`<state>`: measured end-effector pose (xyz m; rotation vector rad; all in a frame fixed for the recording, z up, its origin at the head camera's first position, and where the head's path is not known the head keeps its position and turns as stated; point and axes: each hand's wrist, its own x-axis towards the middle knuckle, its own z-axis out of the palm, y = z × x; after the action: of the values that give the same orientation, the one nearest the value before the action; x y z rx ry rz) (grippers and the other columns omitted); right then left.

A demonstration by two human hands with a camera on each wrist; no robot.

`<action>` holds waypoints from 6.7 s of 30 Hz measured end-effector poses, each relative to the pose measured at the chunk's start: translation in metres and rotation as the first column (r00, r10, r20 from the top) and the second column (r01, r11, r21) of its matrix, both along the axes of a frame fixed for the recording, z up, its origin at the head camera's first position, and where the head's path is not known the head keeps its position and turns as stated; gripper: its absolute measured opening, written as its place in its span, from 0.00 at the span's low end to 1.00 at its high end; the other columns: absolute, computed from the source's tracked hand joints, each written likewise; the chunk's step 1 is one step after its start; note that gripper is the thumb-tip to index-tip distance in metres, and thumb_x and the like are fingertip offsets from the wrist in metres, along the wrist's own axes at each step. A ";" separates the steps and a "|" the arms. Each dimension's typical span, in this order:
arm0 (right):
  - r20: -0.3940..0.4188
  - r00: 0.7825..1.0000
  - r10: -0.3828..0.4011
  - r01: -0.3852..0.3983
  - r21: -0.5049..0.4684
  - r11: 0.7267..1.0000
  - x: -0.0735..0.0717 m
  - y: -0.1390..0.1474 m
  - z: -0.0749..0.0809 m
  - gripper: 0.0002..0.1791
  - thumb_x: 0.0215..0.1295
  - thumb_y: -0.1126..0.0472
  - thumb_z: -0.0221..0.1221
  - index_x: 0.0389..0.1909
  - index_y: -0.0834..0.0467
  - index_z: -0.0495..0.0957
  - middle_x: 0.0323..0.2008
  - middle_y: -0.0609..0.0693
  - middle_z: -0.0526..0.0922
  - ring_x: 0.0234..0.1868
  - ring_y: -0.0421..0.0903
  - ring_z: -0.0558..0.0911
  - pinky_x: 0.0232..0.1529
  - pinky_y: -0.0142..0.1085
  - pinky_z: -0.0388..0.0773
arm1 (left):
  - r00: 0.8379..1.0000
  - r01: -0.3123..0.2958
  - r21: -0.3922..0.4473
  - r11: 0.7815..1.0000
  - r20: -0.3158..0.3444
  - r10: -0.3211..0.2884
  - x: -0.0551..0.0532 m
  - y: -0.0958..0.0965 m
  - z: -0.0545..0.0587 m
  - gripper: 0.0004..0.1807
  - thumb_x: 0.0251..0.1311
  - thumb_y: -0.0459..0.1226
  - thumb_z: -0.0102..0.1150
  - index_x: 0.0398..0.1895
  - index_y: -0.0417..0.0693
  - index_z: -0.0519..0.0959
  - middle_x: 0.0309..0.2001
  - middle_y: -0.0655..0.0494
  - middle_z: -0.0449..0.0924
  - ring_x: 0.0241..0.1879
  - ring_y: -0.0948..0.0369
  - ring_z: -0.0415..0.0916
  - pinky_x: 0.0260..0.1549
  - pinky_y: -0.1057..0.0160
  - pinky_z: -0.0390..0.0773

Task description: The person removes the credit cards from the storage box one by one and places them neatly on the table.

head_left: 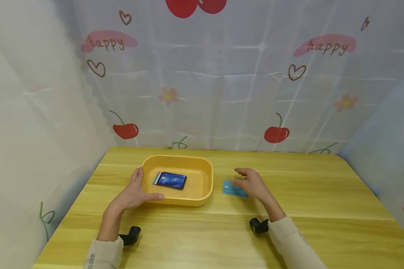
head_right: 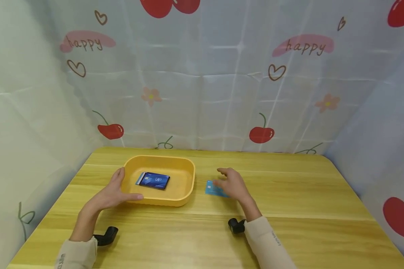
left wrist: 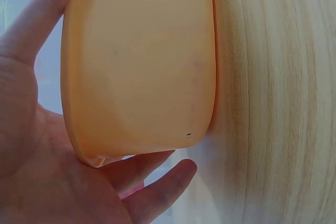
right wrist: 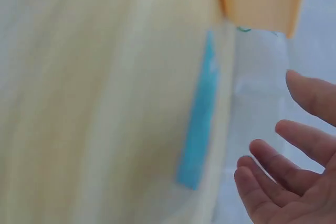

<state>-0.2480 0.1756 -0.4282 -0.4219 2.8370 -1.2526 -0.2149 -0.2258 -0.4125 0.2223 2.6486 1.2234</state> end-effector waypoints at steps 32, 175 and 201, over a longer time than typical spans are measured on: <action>-0.132 0.976 0.172 -0.191 -0.148 0.970 0.004 -0.117 0.041 0.23 0.66 0.62 0.64 0.59 0.68 0.76 0.53 0.61 0.79 0.55 0.62 0.77 0.57 0.51 0.74 | 0.999 -0.004 0.005 1.000 -0.037 0.004 0.001 -0.003 0.000 0.74 0.49 0.55 0.74 0.74 0.29 0.26 0.75 0.31 0.24 0.73 0.36 0.36 0.68 0.37 0.45; 0.038 0.985 0.167 -0.155 -0.214 0.964 -0.017 -0.165 0.010 0.31 0.58 0.57 0.70 0.63 0.59 0.75 0.54 0.53 0.80 0.53 0.53 0.78 0.53 0.46 0.76 | 1.000 -0.009 0.018 1.000 -0.002 0.009 -0.001 0.007 -0.002 0.74 0.49 0.55 0.74 0.74 0.30 0.25 0.75 0.31 0.25 0.72 0.35 0.38 0.68 0.38 0.46; -0.052 0.965 0.257 -0.261 -0.285 0.922 0.019 -0.099 0.025 0.30 0.59 0.63 0.68 0.62 0.65 0.74 0.53 0.57 0.80 0.51 0.55 0.80 0.57 0.51 0.74 | 1.000 -0.005 0.009 1.000 -0.007 0.005 0.001 0.004 0.000 0.75 0.48 0.54 0.75 0.73 0.27 0.25 0.74 0.31 0.23 0.72 0.36 0.36 0.68 0.38 0.44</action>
<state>-0.2295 0.0763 -0.4036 -0.7867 2.5005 -1.6098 -0.2142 -0.2223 -0.4130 0.2223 2.6519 1.2391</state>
